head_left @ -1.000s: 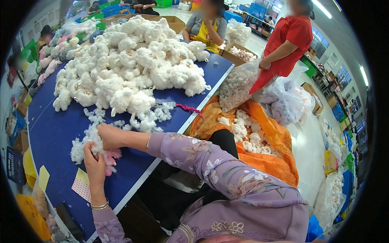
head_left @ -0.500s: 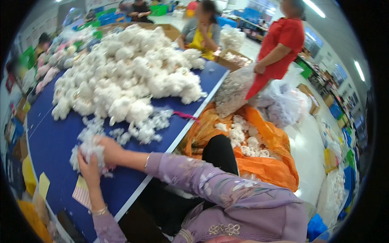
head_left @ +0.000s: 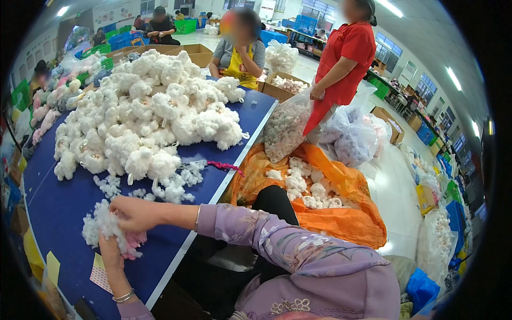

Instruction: The person stuffs a pink plush toy with white cotton batting using both hands. They repeatedly pull cotton from a pile on the table, insert it into the toy, and adjust the filling to shape the toy. The person works at a blue table in a workshop with other workers visible in the background.

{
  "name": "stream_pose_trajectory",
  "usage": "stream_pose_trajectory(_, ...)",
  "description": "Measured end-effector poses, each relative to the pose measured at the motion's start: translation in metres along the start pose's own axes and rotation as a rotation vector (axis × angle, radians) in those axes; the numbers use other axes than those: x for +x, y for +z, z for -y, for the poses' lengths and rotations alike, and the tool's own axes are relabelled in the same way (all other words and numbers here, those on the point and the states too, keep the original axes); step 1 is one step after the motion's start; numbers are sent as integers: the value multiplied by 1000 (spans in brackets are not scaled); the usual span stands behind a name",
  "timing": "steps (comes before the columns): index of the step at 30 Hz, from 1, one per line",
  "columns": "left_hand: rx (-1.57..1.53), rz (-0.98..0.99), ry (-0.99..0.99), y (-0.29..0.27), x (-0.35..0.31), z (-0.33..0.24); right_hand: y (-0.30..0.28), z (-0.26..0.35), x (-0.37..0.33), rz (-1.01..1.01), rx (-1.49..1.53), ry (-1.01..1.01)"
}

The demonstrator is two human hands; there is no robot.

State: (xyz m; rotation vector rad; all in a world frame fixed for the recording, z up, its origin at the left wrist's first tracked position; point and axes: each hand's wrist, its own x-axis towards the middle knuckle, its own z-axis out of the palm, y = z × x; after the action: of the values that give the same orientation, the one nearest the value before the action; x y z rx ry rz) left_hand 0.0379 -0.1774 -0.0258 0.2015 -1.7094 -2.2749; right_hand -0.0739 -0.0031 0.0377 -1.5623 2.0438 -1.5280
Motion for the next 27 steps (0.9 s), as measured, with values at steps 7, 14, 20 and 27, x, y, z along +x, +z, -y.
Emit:
stream_pose_trajectory(7,609,-114,411,26,-1,-15,-8,15,5,163,-340,184)
stream_pose_trajectory(14,990,-330,535,50,-19,-37,15,27,5,181,-421,-1)
stream_pose_trajectory(20,1104,-333,632,48,-18,-38,12,11,8,66,-29,103)
stream_pose_trajectory(27,839,-226,511,52,-24,-45,24,-31,11,23,487,228)
